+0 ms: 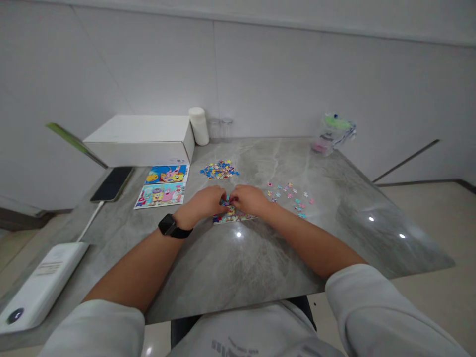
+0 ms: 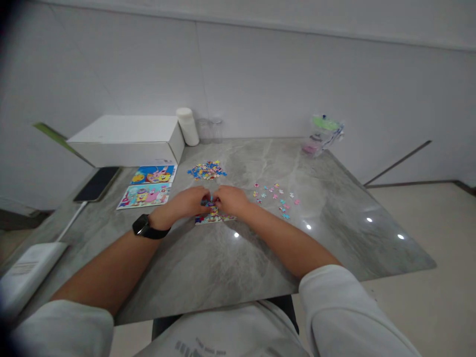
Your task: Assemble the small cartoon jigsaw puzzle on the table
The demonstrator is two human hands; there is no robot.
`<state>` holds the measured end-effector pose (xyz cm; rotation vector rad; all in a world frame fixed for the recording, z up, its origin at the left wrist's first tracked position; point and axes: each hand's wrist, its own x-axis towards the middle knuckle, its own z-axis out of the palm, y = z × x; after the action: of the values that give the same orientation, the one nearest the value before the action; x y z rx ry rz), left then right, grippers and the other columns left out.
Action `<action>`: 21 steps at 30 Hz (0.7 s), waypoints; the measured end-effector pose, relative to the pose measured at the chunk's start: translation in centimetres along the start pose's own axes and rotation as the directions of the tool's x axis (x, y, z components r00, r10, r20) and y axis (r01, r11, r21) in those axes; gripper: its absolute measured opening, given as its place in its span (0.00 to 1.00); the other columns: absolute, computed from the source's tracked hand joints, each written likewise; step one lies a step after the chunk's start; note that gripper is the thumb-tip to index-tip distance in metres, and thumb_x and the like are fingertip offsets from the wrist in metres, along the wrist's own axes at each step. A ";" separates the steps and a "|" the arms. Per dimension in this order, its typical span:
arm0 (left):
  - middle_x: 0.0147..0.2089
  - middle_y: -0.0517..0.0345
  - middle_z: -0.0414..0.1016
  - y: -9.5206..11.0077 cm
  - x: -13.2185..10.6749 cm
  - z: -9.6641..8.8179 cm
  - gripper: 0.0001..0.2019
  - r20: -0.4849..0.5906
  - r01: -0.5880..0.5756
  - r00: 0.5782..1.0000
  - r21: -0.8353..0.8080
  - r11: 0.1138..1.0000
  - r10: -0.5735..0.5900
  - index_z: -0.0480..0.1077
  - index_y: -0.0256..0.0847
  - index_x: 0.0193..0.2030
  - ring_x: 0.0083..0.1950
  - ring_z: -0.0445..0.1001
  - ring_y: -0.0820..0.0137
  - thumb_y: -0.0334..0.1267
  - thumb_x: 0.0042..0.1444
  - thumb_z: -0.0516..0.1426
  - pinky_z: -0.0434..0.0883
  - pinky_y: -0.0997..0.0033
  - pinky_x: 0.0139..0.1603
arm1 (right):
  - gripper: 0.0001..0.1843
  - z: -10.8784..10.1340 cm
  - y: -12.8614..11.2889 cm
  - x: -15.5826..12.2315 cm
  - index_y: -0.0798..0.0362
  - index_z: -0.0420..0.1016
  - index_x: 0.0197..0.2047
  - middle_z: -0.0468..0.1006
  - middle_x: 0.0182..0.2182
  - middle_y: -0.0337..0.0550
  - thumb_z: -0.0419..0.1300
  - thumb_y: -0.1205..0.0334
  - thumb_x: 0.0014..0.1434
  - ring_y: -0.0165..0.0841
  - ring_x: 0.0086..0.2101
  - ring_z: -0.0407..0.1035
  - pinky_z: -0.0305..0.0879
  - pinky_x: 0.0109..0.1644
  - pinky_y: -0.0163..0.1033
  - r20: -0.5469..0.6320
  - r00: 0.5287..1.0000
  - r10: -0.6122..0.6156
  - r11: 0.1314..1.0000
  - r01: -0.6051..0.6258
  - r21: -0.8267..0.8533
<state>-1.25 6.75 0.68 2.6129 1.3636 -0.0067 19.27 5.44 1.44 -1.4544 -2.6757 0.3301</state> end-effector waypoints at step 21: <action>0.42 0.53 0.81 1.9 -1.6 -4.9 0.14 -0.301 -0.057 0.954 -0.189 0.980 -0.003 0.77 0.43 0.42 0.41 0.76 0.62 0.48 0.65 0.55 0.70 0.63 0.46 | 0.12 -4.1 13.8 -13.3 0.51 0.84 0.45 0.86 0.39 0.44 0.61 0.57 0.65 0.34 0.34 0.74 0.68 0.43 0.39 -0.336 0.753 0.566 0.816 -0.455 0.355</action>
<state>-1.03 5.23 5.93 2.5386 1.3370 0.5236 38.53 2.16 2.73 -1.8955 -1.7810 0.3177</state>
